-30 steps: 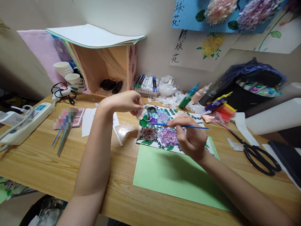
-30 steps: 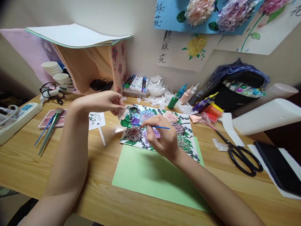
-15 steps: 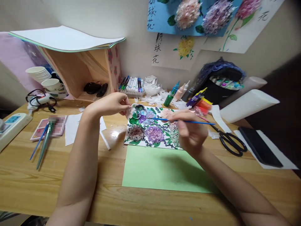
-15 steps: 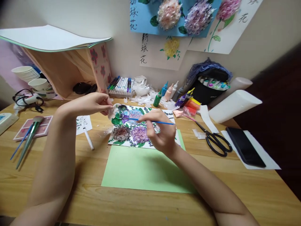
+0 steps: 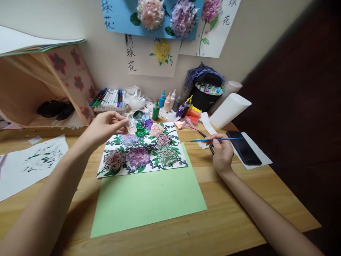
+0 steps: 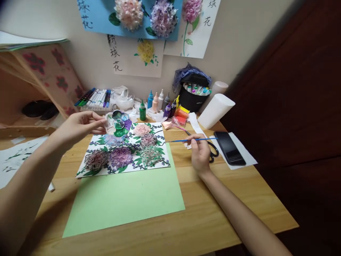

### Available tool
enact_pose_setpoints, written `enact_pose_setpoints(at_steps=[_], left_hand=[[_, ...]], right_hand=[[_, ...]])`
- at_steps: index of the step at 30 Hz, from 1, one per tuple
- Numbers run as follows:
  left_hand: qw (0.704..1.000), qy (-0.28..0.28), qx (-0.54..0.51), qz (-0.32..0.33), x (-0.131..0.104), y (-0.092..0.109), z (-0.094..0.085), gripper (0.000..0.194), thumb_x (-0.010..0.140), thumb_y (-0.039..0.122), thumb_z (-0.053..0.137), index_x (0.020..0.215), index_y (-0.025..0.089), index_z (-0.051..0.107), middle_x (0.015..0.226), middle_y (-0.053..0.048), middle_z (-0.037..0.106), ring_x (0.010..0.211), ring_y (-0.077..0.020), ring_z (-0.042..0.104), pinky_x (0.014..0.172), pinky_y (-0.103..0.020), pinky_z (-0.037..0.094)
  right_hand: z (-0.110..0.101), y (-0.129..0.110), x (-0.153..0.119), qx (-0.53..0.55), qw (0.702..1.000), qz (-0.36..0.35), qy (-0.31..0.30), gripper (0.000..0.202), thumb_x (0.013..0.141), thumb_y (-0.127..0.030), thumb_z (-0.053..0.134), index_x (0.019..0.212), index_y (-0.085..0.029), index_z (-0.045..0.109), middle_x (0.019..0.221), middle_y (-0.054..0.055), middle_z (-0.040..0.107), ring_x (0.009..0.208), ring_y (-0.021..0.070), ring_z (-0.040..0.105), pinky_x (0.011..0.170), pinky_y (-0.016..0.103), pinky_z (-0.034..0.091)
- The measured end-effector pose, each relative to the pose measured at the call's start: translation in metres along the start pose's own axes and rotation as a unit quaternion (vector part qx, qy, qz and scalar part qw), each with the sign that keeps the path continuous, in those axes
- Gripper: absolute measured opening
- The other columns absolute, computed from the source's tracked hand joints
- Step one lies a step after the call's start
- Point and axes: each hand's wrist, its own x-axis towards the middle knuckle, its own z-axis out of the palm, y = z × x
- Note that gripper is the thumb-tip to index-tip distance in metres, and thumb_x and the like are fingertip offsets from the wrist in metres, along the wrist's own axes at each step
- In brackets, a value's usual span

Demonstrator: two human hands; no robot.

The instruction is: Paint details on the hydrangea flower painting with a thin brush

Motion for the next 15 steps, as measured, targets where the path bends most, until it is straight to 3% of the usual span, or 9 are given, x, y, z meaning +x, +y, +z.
enact_pose_setpoints(at_steps=[3,6,15], left_hand=[[0.998,-0.013,-0.034,-0.046,0.0,0.002,0.032,0.023,0.066,0.031,0.073,0.074,0.015,0.058,0.062,-0.003,0.067,0.059,-0.0145,0.066,0.066,-0.028,0.058],[0.996,-0.037,-0.048,-0.07,0.006,0.001,0.05,0.025,0.064,0.031,0.074,0.073,0.014,0.058,0.061,-0.003,0.068,0.058,-0.0144,0.067,0.066,-0.028,0.058],[0.996,-0.008,-0.038,-0.074,0.012,0.006,0.061,0.018,0.07,0.028,0.07,0.075,0.015,0.058,0.06,-0.002,0.068,0.059,-0.0142,0.067,0.066,-0.026,0.058]], right_hand=[[0.001,0.016,0.0,-0.005,1.0,-0.006,-0.013,0.011,0.088,-0.025,0.045,0.084,-0.019,0.054,0.08,0.002,0.058,0.069,0.0136,0.058,0.064,0.028,0.048],[0.01,0.026,-0.001,-0.011,0.998,-0.045,-0.049,0.013,0.088,-0.023,0.043,0.082,-0.02,0.054,0.078,0.002,0.059,0.074,0.016,0.059,0.069,0.032,0.047],[0.021,0.03,-0.005,-0.046,0.986,-0.126,-0.101,0.011,0.084,-0.018,0.041,0.083,-0.022,0.051,0.076,0.003,0.06,0.072,0.018,0.058,0.069,0.037,0.045]])
